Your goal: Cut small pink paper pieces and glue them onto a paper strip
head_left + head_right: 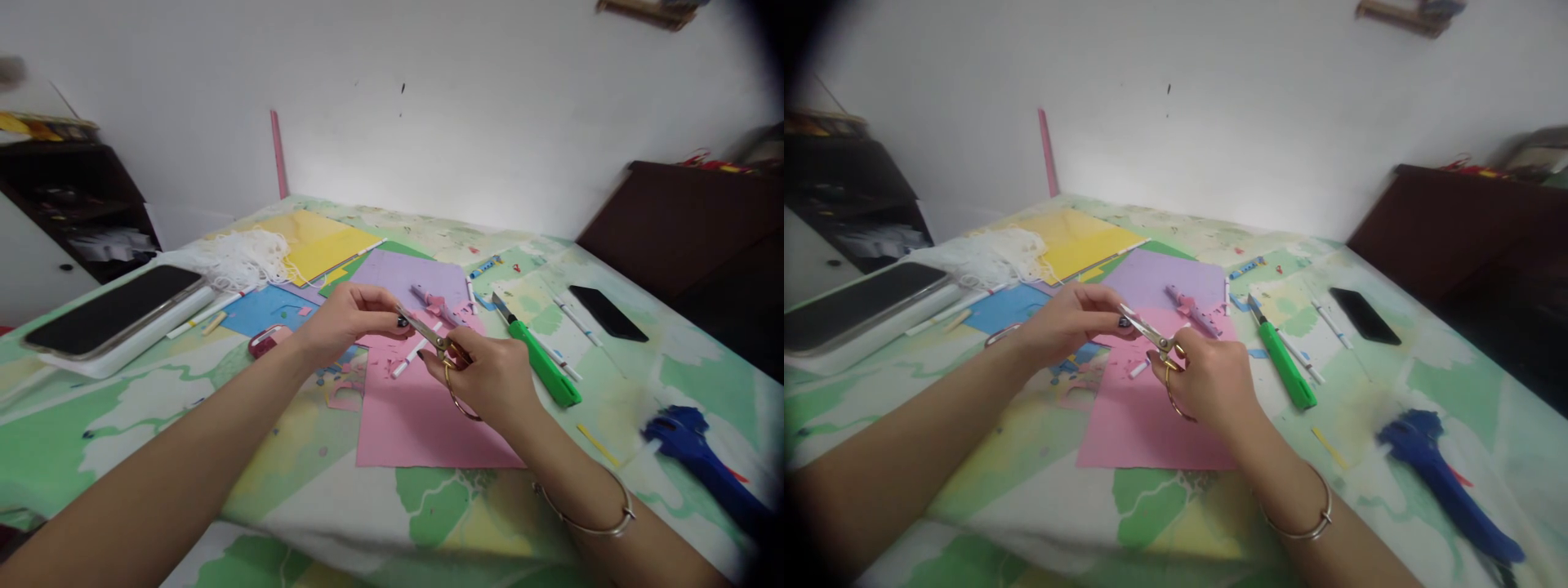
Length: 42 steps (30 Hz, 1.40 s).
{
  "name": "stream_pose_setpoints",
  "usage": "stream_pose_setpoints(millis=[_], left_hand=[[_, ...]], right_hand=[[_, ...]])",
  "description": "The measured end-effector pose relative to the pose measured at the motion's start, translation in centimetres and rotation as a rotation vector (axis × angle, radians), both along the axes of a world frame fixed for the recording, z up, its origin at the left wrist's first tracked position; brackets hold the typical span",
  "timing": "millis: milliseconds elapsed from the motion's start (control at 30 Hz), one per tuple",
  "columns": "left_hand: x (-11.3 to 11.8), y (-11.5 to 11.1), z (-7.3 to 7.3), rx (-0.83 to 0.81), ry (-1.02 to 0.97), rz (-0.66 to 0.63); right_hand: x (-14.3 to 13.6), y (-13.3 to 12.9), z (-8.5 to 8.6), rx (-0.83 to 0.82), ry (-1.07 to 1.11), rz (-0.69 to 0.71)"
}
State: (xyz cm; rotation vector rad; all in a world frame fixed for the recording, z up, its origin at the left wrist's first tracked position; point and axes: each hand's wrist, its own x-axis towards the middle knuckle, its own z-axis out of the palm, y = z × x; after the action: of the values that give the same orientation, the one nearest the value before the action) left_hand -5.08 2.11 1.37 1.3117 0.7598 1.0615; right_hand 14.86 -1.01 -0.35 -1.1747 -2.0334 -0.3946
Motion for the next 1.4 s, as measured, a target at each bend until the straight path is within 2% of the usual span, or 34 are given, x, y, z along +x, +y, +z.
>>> stream_pose_setpoints(millis=[567, 667, 900, 1067, 1133, 1300, 1400], left_hand=[[-0.1, 0.0, 0.1, -0.005, 0.046, 0.003], [-0.1, 0.0, 0.1, -0.018, 0.051, 0.004], [-0.1, 0.1, 0.1, -0.084, 0.032, 0.003], [-0.2, 0.1, 0.1, -0.167, -0.017, 0.043], [-0.2, 0.1, 0.1, -0.184, -0.021, 0.056], [-0.2, 0.1, 0.2, -0.190, 0.043, 0.026], [0.0, 0.1, 0.1, -0.173, 0.067, -0.001]], right_hand=[[0.2, 0.2, -0.2, 0.021, -0.027, -0.031], [0.2, 0.2, -0.1, -0.017, 0.005, -0.040], [0.1, 0.5, 1.1, -0.296, 0.177, -0.099], [0.2, 1.0, 0.8, -0.447, 0.132, -0.059], [0.1, 1.1, 0.6, -0.542, 0.178, -0.027], [0.0, 1.3, 0.3, -0.848, 0.503, 0.080], [0.0, 1.4, 0.3, -0.921, 0.733, 0.180]])
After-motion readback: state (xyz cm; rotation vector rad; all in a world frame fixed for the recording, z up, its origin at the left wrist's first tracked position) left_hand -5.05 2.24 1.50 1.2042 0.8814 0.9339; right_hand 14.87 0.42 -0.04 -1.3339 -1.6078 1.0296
